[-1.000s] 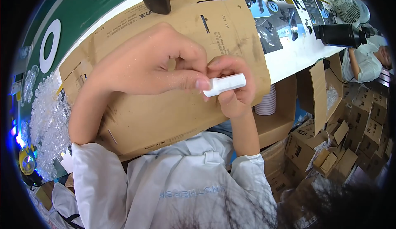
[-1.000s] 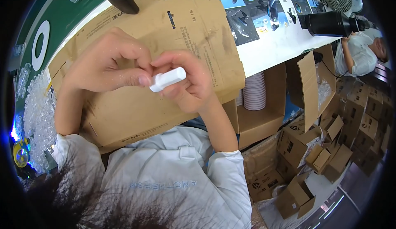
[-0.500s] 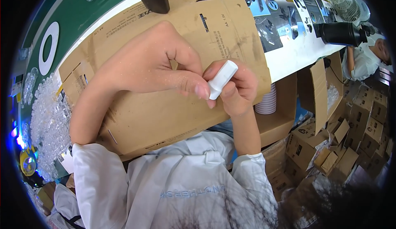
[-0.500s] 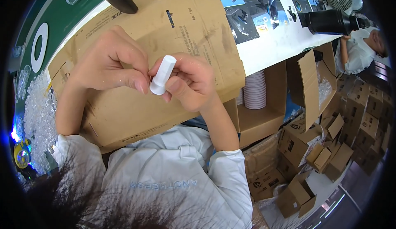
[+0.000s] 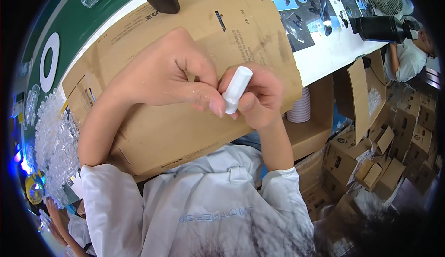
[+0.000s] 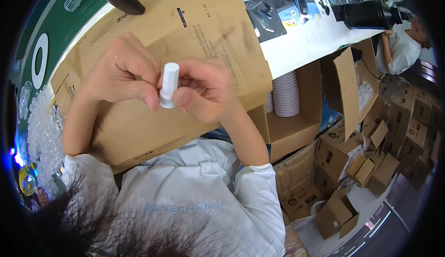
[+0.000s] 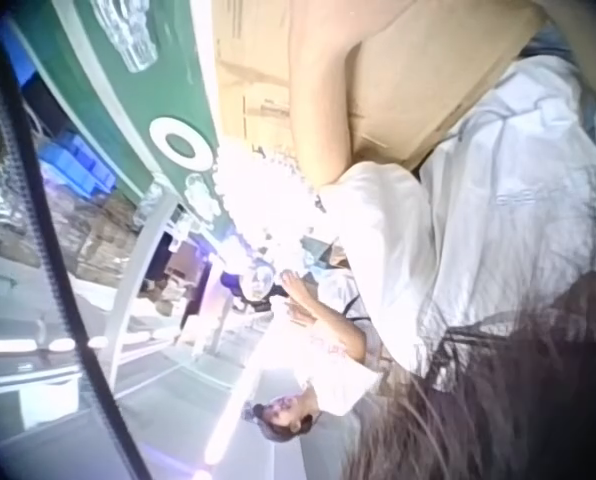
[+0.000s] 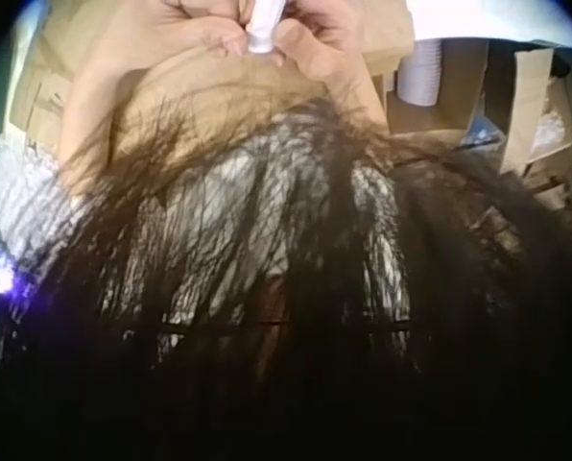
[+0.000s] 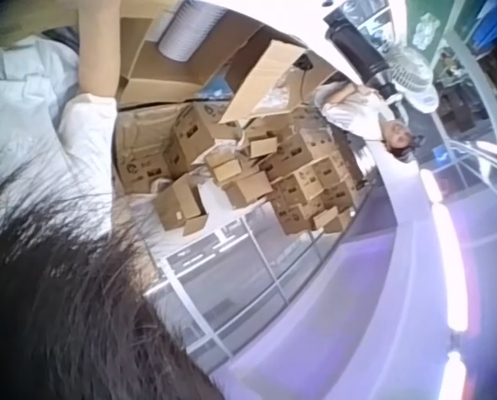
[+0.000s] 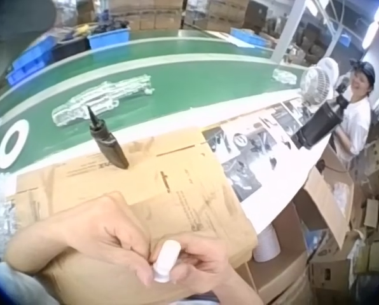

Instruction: Applying adhesive to circular fixture parts and assembling small plastic components on a factory assembly line.

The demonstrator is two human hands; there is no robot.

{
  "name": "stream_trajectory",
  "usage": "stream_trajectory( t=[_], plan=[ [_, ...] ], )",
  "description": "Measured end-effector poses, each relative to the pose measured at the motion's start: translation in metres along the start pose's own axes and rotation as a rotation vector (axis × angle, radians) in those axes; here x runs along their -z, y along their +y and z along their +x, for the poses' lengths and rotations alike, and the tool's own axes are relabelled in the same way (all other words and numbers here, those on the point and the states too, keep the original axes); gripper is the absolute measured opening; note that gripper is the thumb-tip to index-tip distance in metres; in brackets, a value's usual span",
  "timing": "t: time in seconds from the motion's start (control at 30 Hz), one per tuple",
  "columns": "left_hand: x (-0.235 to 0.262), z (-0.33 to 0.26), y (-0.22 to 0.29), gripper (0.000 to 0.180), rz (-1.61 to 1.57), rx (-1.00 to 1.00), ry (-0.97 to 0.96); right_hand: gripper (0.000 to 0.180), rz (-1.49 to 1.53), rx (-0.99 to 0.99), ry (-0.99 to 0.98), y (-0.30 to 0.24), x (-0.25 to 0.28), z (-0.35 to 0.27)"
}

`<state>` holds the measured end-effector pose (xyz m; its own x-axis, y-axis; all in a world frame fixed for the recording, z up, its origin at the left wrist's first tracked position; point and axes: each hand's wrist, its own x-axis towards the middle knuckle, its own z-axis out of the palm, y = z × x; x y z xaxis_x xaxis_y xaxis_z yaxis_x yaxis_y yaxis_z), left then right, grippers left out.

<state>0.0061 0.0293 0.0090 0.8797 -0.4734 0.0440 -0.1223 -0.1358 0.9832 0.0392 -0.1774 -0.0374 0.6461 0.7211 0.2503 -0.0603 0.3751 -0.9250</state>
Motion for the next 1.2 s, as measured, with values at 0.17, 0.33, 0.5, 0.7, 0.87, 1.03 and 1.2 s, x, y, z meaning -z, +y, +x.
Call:
stream_trajectory(
  t=[0.17,0.33,0.5,0.7,0.87,1.03,1.2],
  plan=[
    [-0.001,0.002,-0.004,0.024,0.014,-0.100,0.016,0.058,0.000,0.035,0.018,0.001,0.000,0.002],
    [-0.002,0.002,-0.005,0.025,0.011,-0.080,0.009,0.056,-0.058,0.072,0.007,0.004,0.003,0.001],
    [0.006,0.001,-0.012,0.025,0.074,-0.085,-0.092,0.055,-0.250,0.226,-0.085,0.011,0.009,0.007],
    [0.003,0.004,-0.017,0.029,0.047,-0.156,-0.002,0.054,-0.266,0.231,-0.049,0.010,0.003,0.005],
    [-0.004,0.006,-0.020,0.028,-0.135,-0.213,0.047,0.052,-0.043,0.137,-0.037,0.006,0.001,0.004],
    [-0.007,0.005,-0.022,0.027,-0.169,-0.220,0.036,0.051,-0.058,0.142,-0.071,0.008,0.003,0.003],
    [-0.004,0.004,-0.022,0.027,-0.104,-0.220,0.027,0.050,-0.074,0.174,-0.059,0.010,0.002,0.004]
  ],
)
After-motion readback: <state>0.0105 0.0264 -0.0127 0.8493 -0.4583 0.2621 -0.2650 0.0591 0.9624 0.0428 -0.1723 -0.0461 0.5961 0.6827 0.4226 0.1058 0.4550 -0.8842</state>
